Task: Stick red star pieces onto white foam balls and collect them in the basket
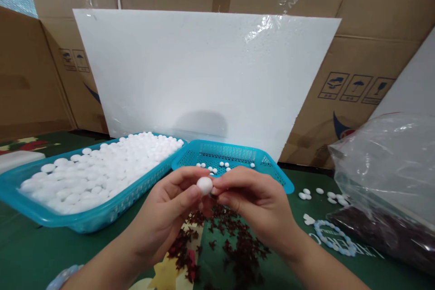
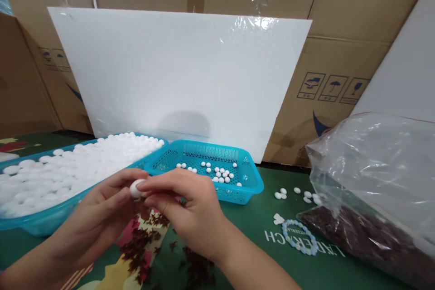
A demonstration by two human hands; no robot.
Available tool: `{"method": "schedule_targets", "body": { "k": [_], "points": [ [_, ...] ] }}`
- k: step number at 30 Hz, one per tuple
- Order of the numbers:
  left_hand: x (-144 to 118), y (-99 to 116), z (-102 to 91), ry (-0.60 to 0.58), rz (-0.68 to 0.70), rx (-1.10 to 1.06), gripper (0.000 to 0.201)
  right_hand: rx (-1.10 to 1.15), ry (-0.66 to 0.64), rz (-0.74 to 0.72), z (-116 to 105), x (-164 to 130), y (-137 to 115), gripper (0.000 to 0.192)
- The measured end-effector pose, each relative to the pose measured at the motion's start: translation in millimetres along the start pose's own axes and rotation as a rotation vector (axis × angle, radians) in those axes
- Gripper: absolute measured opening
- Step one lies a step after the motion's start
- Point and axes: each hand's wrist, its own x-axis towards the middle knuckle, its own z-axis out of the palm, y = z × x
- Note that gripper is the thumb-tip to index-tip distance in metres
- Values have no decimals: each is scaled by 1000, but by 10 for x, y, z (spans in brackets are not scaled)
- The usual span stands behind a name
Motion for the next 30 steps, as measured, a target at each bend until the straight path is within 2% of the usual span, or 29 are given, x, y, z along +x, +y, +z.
{"method": "schedule_targets", "body": {
  "k": [8,15,20,30],
  "points": [
    [-16,19,39,-5,19,-11,11,-2,27,-26,10,-11,-21,24],
    [-4,14,11,89,33,10,9,18,16,11,30,-18,-6,21],
    [-17,12,-14,73,72,-6,11,-27,31,5,14,-55,-12,17],
    [-17,-9,-31,77,175,149,16,-133,-37,-76,-14,-54,-1,12]
  ]
}}
